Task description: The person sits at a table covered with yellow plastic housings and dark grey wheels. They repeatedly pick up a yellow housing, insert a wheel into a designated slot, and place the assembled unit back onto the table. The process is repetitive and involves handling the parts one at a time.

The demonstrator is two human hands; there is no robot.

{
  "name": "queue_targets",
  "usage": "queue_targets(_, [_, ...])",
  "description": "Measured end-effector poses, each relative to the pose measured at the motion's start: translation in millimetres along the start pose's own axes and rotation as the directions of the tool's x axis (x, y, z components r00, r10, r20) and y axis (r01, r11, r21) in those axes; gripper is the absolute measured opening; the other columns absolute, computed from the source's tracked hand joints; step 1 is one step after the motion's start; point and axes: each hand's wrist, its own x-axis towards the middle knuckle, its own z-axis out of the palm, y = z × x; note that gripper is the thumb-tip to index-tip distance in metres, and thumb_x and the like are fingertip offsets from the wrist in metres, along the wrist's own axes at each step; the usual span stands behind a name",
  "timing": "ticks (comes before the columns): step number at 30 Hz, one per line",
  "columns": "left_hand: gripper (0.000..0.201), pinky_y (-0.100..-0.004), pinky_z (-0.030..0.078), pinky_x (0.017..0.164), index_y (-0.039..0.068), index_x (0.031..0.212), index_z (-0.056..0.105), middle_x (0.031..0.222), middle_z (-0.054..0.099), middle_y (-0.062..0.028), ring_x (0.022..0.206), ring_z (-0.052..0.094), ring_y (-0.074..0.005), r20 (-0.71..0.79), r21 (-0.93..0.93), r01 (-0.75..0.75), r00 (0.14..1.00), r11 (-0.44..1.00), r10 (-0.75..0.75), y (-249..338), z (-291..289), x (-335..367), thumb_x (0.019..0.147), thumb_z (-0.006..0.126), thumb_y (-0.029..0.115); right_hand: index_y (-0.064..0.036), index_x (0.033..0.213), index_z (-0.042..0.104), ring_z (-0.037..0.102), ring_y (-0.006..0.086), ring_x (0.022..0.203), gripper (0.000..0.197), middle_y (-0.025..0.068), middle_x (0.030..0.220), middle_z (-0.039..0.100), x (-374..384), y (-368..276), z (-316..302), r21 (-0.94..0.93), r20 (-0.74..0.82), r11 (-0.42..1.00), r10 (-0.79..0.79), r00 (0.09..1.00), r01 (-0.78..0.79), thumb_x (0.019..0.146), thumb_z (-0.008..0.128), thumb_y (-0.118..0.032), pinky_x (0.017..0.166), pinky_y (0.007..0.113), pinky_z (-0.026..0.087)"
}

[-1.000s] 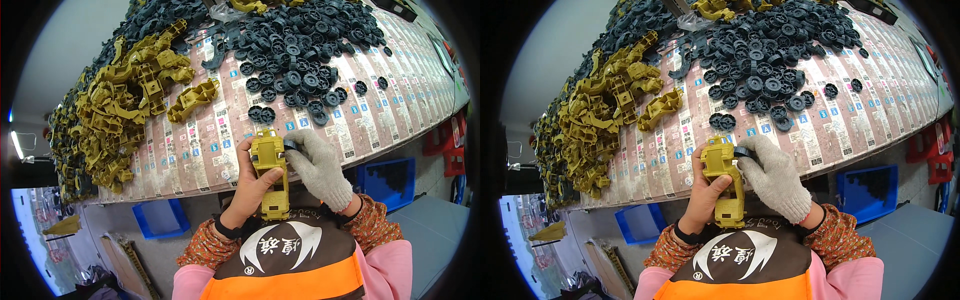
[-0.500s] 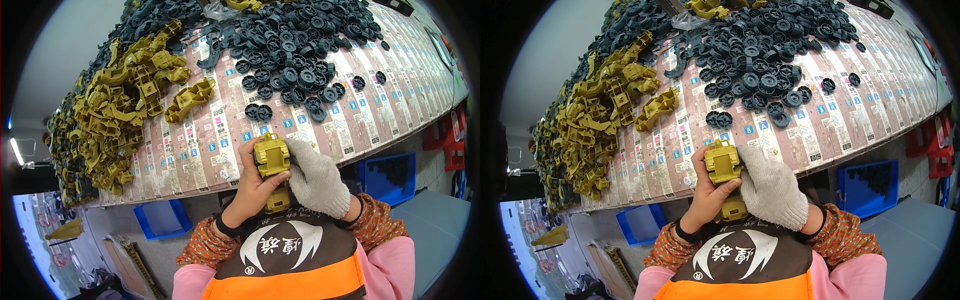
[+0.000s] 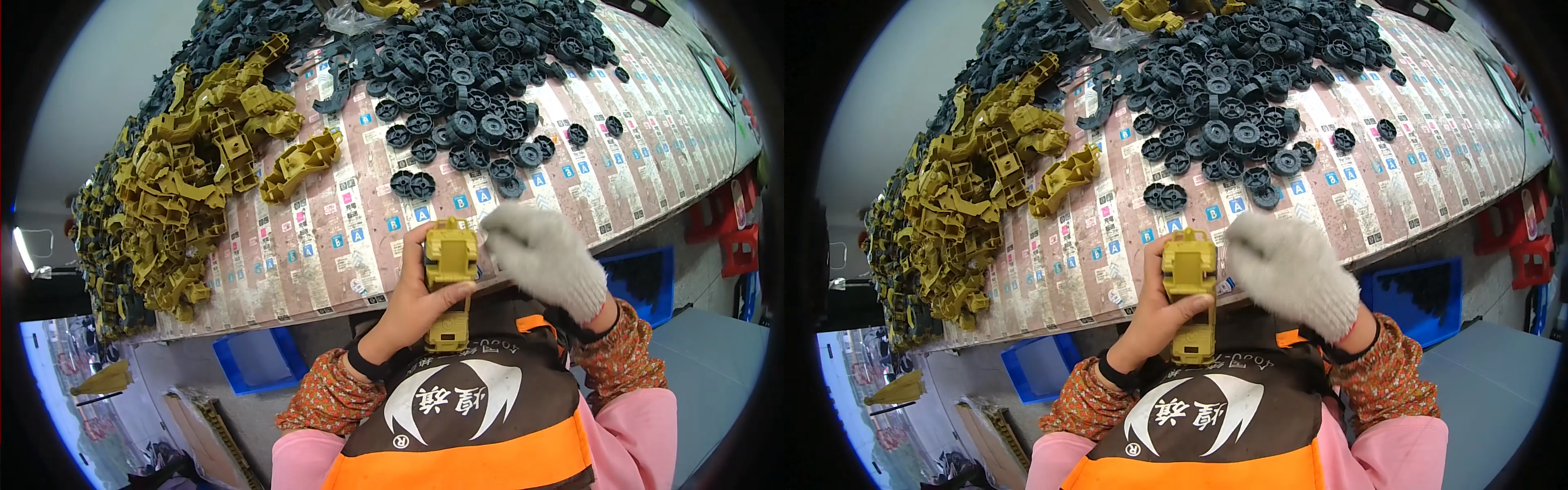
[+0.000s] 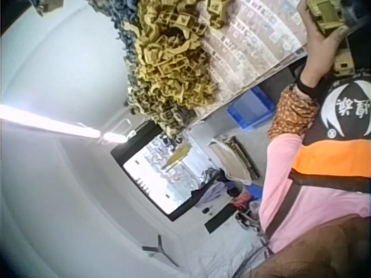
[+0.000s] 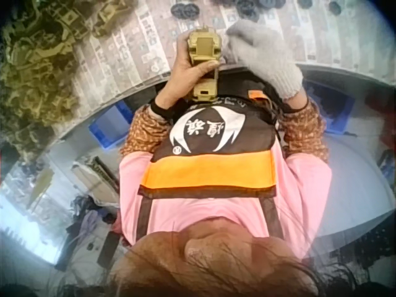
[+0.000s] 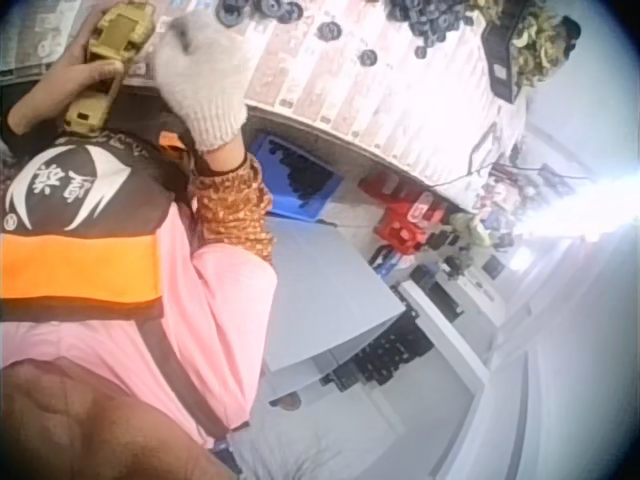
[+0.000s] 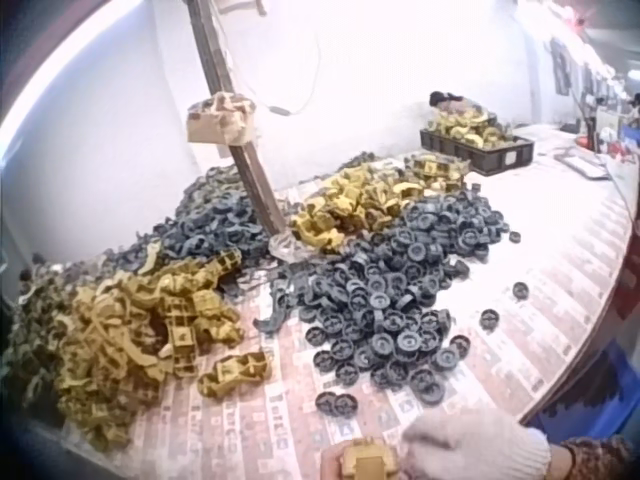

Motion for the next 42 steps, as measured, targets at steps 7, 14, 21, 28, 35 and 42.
queue_targets(7, [0.069, -0.0362, 0.061, 0.092, 0.018, 0.156, 0.031, 0.128, 0.060, -0.0048, 0.113, 0.065, -0.0165, -0.203, -0.434, 0.160, 0.941, 0.887, -0.269, 6, -13, 4, 0.103, 0.076, 0.023, -0.0055, 0.111, 0.066, 0.070, 0.0386, 0.092, 0.032, 0.0177, 0.099, 0.067, 31, 30, 3, -0.527, -0.234, 0.849, -0.099, 0.967, -0.041, 0.089, 0.080, -0.025, 0.077, 0.049, 0.056])
queue_targets(14, [0.048, -0.0357, 0.067, 0.079, 0.017, 0.143, 0.044, 0.116, 0.063, -0.0023, 0.098, 0.071, -0.0156, -0.229, -0.582, 0.115, 0.927, 0.805, -0.297, 7, -25, 0, 0.106, 0.071, 0.030, -0.0042, 0.117, 0.064, 0.069, 0.0352, 0.097, 0.031, 0.0155, 0.103, 0.067, 33, 32, 7, -0.501, -0.277, 0.866, -0.178, 0.944, 0.016, 0.089, 0.076, -0.012, 0.079, 0.045, 0.057])
queue_targets(21, [0.045, -0.0327, 0.066, 0.075, 0.010, 0.132, 0.059, 0.107, 0.072, -0.0058, 0.089, 0.075, -0.0166, -0.323, -0.598, 0.021, 0.909, 0.801, -0.265, 8, -23, 6, 0.107, 0.066, 0.047, -0.0003, 0.139, 0.061, 0.069, 0.0253, 0.107, 0.041, 0.0166, 0.122, 0.067, -10, -11, 23, 0.653, 0.254, 0.743, -0.033, 0.967, -0.146, 0.100, 0.067, -0.011, 0.095, 0.038, 0.056])
queue_targets(28, [0.043, -0.0337, 0.066, 0.072, 0.011, 0.133, 0.056, 0.105, 0.070, -0.0055, 0.087, 0.074, -0.0172, -0.435, -0.496, -0.100, 0.888, 0.863, -0.147, 13, -16, 9, 0.107, 0.068, 0.042, 0.0003, 0.145, 0.058, 0.067, 0.0201, 0.112, 0.045, 0.0129, 0.127, 0.065, -25, -14, 33, 0.651, 0.357, 0.737, -0.086, 0.930, -0.182, 0.101, 0.063, -0.009, 0.098, 0.036, 0.054])
queue_targets(35, [0.041, -0.0336, 0.065, 0.073, 0.012, 0.133, 0.053, 0.107, 0.068, -0.0050, 0.088, 0.073, -0.0166, -0.528, -0.419, -0.189, 0.847, 0.888, -0.069, 11, -14, 10, 0.106, 0.070, 0.037, 0.0013, 0.146, 0.057, 0.067, 0.0164, 0.107, 0.047, 0.0113, 0.129, 0.068, -29, -22, 39, 0.710, 0.375, 0.639, 0.013, 0.927, -0.296, 0.100, 0.065, -0.005, 0.095, 0.034, 0.056])
queue_targets(42, [0.073, -0.0291, 0.062, 0.080, 0.017, 0.156, 0.036, 0.126, 0.061, -0.0034, 0.103, 0.068, -0.0144, -0.597, -0.288, -0.249, 0.802, 0.925, 0.030, 25, -13, 8, 0.099, 0.081, 0.026, 0.0088, 0.135, 0.063, 0.076, 0.0384, 0.103, 0.037, 0.0289, 0.113, 0.073, -40, -31, 46, 0.396, -0.023, 0.898, -0.198, 0.980, 0.191, 0.100, 0.066, -0.004, 0.088, 0.040, 0.059])
